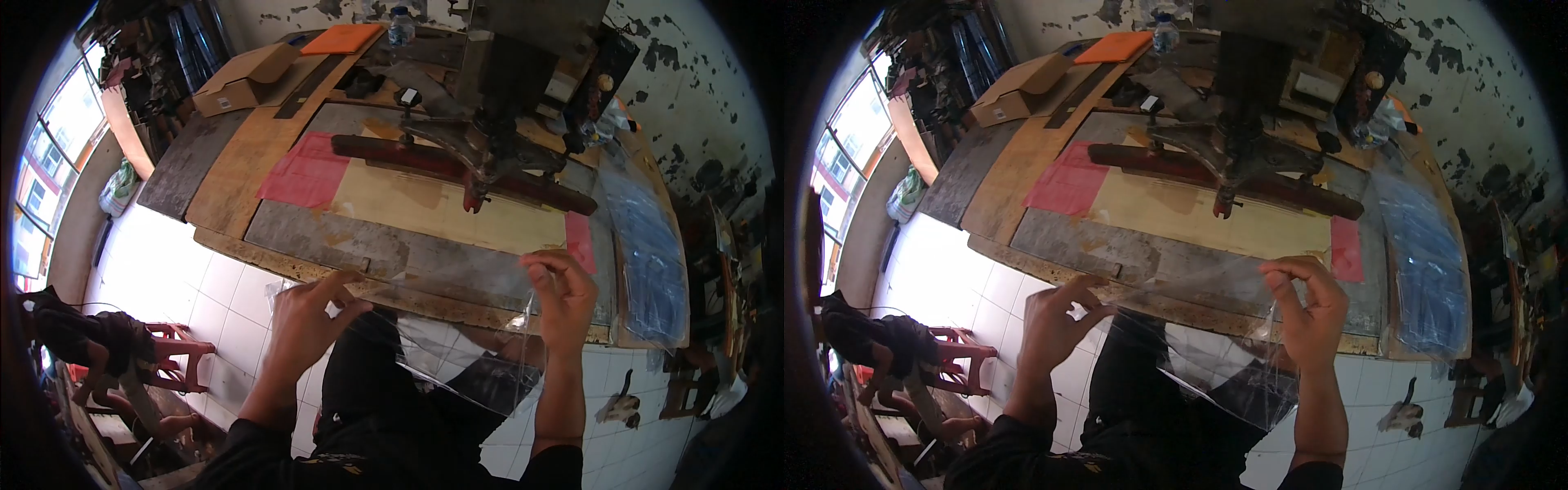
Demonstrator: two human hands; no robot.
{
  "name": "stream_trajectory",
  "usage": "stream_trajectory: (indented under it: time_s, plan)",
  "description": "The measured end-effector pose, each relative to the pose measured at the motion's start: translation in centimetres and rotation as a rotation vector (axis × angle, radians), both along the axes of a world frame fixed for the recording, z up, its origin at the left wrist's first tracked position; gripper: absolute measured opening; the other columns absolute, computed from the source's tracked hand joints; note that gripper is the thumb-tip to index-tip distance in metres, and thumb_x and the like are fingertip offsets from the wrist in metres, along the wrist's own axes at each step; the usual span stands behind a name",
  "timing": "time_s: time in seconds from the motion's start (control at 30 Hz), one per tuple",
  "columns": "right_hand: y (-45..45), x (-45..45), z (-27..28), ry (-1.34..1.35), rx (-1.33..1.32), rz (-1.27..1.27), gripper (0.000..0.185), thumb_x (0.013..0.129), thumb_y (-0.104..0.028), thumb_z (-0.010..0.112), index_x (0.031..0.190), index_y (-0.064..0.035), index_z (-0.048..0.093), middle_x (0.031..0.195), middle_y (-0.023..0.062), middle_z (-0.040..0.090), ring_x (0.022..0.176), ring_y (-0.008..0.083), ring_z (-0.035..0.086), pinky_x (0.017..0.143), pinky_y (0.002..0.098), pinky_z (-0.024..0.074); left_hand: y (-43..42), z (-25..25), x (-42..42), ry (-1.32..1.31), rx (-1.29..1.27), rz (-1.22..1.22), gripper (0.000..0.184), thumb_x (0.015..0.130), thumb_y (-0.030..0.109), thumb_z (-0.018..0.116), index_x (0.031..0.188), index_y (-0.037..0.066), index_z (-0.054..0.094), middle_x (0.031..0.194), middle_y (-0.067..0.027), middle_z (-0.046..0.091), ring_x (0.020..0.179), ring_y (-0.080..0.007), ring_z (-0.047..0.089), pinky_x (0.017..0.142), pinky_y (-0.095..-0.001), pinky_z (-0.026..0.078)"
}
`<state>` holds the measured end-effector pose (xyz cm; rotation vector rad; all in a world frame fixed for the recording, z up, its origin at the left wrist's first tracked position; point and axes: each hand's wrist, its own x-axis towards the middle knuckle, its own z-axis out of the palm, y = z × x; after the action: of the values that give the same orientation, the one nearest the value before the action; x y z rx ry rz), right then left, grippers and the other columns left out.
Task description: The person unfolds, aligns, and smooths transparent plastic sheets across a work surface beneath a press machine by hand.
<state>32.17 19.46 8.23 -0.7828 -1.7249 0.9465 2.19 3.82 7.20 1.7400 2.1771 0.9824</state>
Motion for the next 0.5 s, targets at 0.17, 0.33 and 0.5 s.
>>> stream_trajectory:
  time_s: [0.17, 0.33, 0.5]
  plan:
    - [1.2, 1.1, 0.0, 0.111, 0.031, -0.143, 0.018, 0.103, -0.016, 0.073, 0.109, 0.0011, 0.072, 0.108, 0.0082, 0.075, 0.103, 0.0146, 0.068, 0.095, 0.0287, 0.0498, 1.4, 3.3, -0.9, 0.177, 0.158, -0.004, 0.027, 0.078, 0.019, 0.092, 0.096, 0.008, 0.077, 0.083, -0.0048, 0.074, 0.073, -0.0236, 0.073, 0.065, -0.0372, 0.055]
    - [4.3, 2.1, -2.1, 0.129, 0.145, -0.265, 0.020, 0.106, -0.020, 0.071, 0.110, -0.0006, 0.071, 0.108, 0.0079, 0.075, 0.102, 0.0147, 0.068, 0.095, 0.0286, 0.0503, 9.3, 3.5, -3.0, 0.482, 0.541, -0.211, 0.025, 0.079, 0.023, 0.090, 0.096, 0.011, 0.078, 0.080, -0.0027, 0.071, 0.078, -0.0211, 0.068, 0.078, -0.0377, 0.053]
    - [6.6, 3.7, -6.3, -0.155, -0.028, -0.296, 0.026, 0.108, -0.028, 0.067, 0.111, -0.0019, 0.068, 0.107, 0.0073, 0.075, 0.100, 0.0130, 0.067, 0.089, 0.0275, 0.0524, 12.2, -1.9, -3.9, 0.429, 0.323, -0.404, 0.033, 0.078, 0.031, 0.089, 0.105, 0.014, 0.079, 0.074, -0.0009, 0.063, 0.085, -0.0215, 0.066, 0.088, -0.0425, 0.050]
